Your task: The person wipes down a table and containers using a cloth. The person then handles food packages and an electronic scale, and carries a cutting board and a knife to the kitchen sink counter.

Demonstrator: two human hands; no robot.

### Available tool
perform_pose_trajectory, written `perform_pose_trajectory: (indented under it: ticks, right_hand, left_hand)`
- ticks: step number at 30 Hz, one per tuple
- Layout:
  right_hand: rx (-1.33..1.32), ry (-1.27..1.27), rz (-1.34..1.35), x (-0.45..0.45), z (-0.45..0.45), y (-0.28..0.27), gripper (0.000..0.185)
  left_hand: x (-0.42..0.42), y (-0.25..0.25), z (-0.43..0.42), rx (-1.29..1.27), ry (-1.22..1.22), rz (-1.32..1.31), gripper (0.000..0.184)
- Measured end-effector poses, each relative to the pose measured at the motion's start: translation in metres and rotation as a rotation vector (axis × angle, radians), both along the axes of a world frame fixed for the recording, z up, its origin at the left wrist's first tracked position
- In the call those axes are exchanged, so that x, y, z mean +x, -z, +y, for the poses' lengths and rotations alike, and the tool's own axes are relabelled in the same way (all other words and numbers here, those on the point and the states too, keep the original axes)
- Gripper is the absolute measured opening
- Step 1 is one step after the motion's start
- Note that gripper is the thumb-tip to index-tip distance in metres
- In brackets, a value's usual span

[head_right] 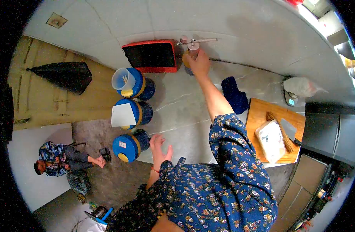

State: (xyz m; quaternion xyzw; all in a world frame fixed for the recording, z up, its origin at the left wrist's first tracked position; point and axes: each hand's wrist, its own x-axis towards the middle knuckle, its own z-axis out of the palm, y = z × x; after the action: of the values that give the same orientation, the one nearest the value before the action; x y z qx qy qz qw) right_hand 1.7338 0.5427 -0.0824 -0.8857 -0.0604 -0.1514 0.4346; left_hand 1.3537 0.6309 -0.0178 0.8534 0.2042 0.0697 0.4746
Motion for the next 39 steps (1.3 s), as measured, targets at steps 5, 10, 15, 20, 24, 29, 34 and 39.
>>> perform_pose_trajectory:
  ticks: [5, 10, 15, 20, 24, 29, 34, 39]
  right_hand:
    - [-0.012, -0.030, 0.030, -0.010, 0.005, 0.006, 0.047]
    - [-0.017, -0.020, -0.047, 0.004, 0.003, 0.022, 0.045]
    - [-0.091, -0.041, 0.025, 0.010, -0.006, 0.037, 0.044]
    - [0.099, -0.159, -0.032, 0.010, -0.015, 0.044, 0.047]
    - [0.035, -0.198, 0.022, 0.000, -0.027, 0.035, 0.054]
    - [-0.129, -0.142, -0.100, -0.077, -0.054, 0.014, 0.053]
    - [-0.314, -0.173, -0.107, -0.199, -0.113, 0.044, 0.049]
    - [-0.209, -0.096, 0.156, -0.299, -0.161, 0.018, 0.042]
  left_hand:
    - [-0.013, -0.005, -0.007, 0.092, -0.011, 0.043, 0.055]
    - [-0.001, 0.018, 0.007, 0.012, 0.007, -0.016, 0.055]
    - [-0.008, 0.021, 0.004, 0.002, 0.016, -0.060, 0.054]
    - [-0.006, 0.020, 0.004, 0.028, 0.016, -0.027, 0.053]
    - [-0.012, 0.020, 0.007, 0.059, 0.033, -0.049, 0.049]
    - [-0.023, -0.014, 0.014, -0.233, 0.066, -0.135, 0.039]
    - [0.008, -0.096, 0.034, -0.537, 0.319, -0.400, 0.033]
    - [0.051, -0.187, 0.015, -0.926, 0.850, -0.976, 0.028]
